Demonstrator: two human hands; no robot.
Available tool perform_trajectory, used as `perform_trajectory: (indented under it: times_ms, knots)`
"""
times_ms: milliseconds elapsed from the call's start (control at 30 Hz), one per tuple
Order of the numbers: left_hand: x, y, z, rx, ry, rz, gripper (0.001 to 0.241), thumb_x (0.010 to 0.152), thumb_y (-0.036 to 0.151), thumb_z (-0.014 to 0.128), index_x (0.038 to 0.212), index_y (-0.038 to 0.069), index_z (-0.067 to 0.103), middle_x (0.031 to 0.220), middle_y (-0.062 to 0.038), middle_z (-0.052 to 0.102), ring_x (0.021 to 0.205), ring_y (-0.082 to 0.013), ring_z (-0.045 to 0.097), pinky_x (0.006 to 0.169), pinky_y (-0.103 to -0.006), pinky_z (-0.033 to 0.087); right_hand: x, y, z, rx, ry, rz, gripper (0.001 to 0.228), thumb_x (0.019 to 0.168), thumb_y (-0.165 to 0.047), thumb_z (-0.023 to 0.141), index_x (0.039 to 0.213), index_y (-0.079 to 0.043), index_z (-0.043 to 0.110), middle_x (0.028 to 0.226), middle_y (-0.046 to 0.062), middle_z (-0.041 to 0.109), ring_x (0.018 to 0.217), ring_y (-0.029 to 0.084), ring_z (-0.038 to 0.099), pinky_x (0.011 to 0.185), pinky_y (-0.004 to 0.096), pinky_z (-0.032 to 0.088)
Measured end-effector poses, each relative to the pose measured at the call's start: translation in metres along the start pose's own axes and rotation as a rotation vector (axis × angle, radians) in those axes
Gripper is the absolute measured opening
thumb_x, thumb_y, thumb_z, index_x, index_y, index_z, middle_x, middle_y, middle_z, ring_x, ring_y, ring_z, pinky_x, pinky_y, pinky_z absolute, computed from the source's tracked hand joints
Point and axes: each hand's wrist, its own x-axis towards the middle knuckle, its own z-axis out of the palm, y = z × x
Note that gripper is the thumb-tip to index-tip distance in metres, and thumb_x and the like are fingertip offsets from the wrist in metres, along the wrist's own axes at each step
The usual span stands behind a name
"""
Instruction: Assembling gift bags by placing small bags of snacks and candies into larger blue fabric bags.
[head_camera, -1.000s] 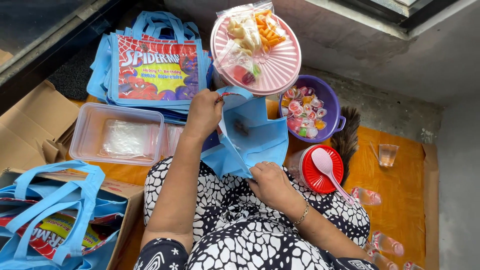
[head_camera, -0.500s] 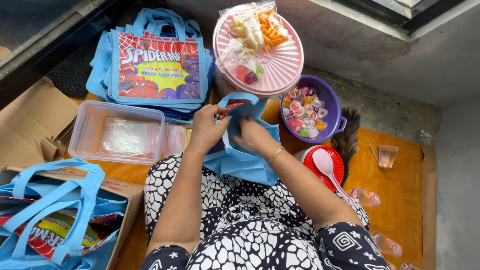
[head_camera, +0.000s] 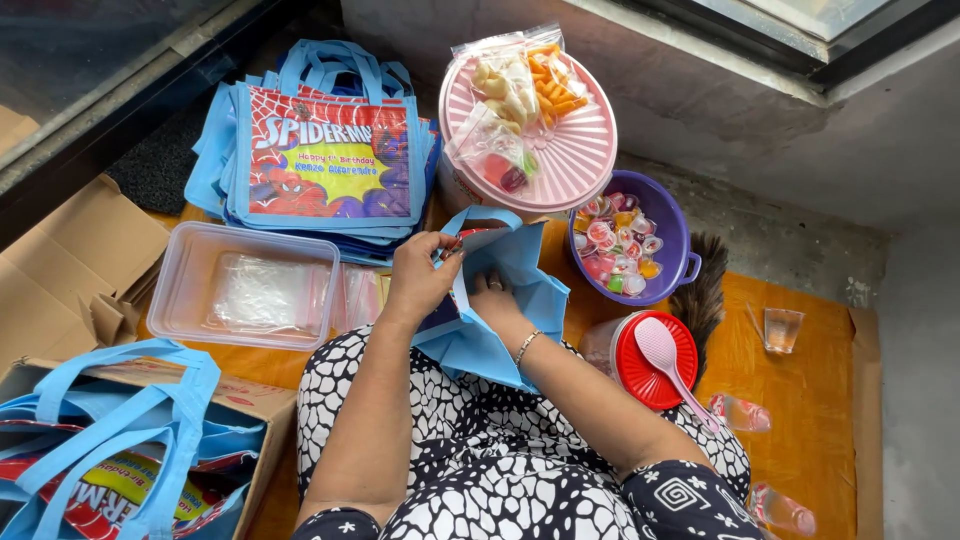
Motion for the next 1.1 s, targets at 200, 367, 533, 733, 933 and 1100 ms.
perform_trajectory:
  times_ms: [200, 367, 533, 733, 933, 1100]
  knots:
    - [-0.001, 0.000, 0.000, 0.012, 0.006, 0.001, 0.012, 0.067, 0.006, 0.065, 0.078, 0.005, 0.065, 0.064, -0.010, 0.056, 0.069, -0.0269, 0.057, 0.063, -0.0304, 0.044, 0.018, 0.038, 0.035, 0.109, -0.117, 0.122, 0.024, 0.072, -0.010, 0.046, 0.091, -0.010, 0.062, 0.085, 0.015, 0.057, 0.071, 0.033, 0.062, 0.053, 0.040, 0.051]
    - [-0.001, -0.002, 0.000, 0.004, 0.032, 0.007, 0.011, 0.068, 0.006, 0.065, 0.079, 0.005, 0.065, 0.065, -0.009, 0.056, 0.069, -0.0246, 0.058, 0.063, -0.0287, 0.044, 0.020, 0.049, -0.040, 0.399, 0.025, 0.318, 0.026, 0.074, -0.011, 0.048, 0.097, -0.013, 0.058, 0.085, 0.012, 0.060, 0.075, 0.033, 0.061, 0.059, 0.041, 0.052]
    - [0.000, 0.005, 0.002, -0.009, 0.032, 0.039, 0.012, 0.069, 0.007, 0.066, 0.080, 0.003, 0.064, 0.067, -0.011, 0.057, 0.070, -0.0277, 0.058, 0.062, -0.0307, 0.044, 0.013, 0.046, -0.060, 0.219, 0.120, 0.369, 0.046, 0.072, -0.008, 0.052, 0.118, -0.007, 0.045, 0.092, 0.017, 0.058, 0.082, 0.033, 0.060, 0.065, 0.043, 0.052]
    - [-0.001, 0.008, -0.002, 0.024, -0.046, 0.028, 0.025, 0.059, 0.009, 0.069, 0.083, 0.004, 0.063, 0.068, -0.009, 0.054, 0.066, -0.0253, 0.055, 0.057, -0.0315, 0.044, -0.001, 0.051, -0.059, -0.170, 0.476, 0.147, 0.036, 0.076, -0.005, 0.045, 0.112, -0.003, 0.047, 0.091, 0.016, 0.051, 0.079, 0.029, 0.056, 0.062, 0.035, 0.051]
    - [-0.001, 0.022, -0.015, 0.002, -0.207, -0.050, 0.041, 0.049, 0.004, 0.064, 0.090, 0.002, 0.062, 0.072, -0.011, 0.054, 0.070, -0.0259, 0.055, 0.061, -0.0307, 0.045, -0.021, 0.058, -0.112, -0.085, 0.340, 0.091, 0.029, 0.063, -0.019, 0.063, 0.090, -0.009, 0.058, 0.072, 0.004, 0.053, 0.067, 0.022, 0.057, 0.055, 0.028, 0.048]
    - [0.000, 0.027, -0.022, -0.111, -0.334, -0.109, 0.048, 0.047, 0.001, 0.055, 0.095, 0.000, 0.061, 0.074, -0.011, 0.052, 0.071, -0.0221, 0.052, 0.059, -0.0309, 0.044, -0.005, 0.067, -0.215, 0.414, 0.551, 0.182, 0.009, 0.078, -0.022, 0.060, 0.075, -0.013, 0.062, 0.062, -0.001, 0.057, 0.061, 0.015, 0.058, 0.055, 0.024, 0.047]
